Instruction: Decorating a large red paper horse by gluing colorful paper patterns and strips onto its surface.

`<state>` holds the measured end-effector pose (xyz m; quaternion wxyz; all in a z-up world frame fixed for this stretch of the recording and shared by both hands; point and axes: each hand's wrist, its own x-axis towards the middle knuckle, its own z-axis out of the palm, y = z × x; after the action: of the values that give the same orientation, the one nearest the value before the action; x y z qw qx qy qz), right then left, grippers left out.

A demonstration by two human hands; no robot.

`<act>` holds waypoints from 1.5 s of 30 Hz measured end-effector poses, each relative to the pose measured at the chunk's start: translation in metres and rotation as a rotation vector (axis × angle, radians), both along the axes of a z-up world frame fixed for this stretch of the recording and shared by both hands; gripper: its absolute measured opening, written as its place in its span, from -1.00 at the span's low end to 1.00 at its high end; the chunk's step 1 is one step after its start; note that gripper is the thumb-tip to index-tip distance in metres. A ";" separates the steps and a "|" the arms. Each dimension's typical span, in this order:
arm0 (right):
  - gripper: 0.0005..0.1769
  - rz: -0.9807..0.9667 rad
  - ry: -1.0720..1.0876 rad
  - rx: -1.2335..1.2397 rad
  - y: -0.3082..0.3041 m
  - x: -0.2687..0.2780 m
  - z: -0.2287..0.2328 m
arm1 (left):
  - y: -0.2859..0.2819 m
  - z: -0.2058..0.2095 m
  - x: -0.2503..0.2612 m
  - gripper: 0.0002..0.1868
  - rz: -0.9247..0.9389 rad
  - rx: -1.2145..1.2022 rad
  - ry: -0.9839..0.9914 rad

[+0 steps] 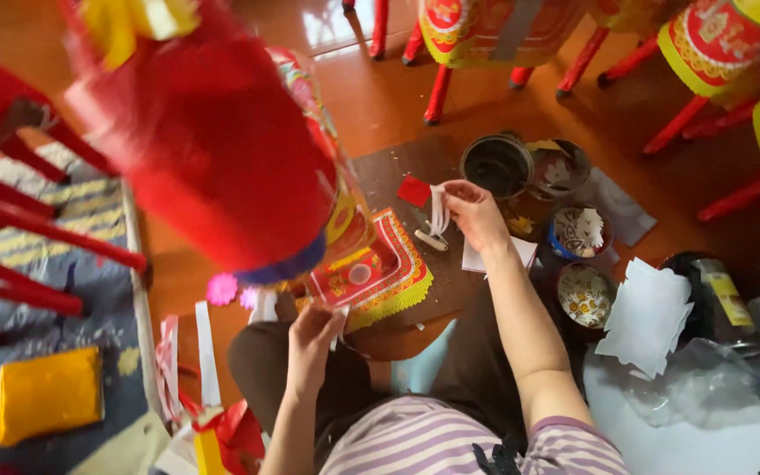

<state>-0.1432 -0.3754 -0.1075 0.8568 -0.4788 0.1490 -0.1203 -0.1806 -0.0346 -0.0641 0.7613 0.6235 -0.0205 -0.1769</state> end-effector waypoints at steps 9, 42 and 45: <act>-0.74 0.066 -0.134 -0.492 0.129 -0.053 0.082 | -0.012 0.024 0.001 -0.77 -0.017 -0.109 -0.053; -0.86 -0.232 -0.907 -1.689 0.163 -0.050 0.107 | 0.020 0.029 0.006 -0.67 -0.136 -0.273 -0.004; -0.85 -0.196 -0.796 -1.385 0.167 -0.057 0.128 | 0.026 0.060 0.007 -0.67 -0.020 -0.229 -0.071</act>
<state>-0.2000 -0.2089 0.0200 0.3396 -0.8073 -0.2347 -0.4218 -0.1737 -0.0084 -0.0040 0.8246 0.5379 -0.0737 -0.1589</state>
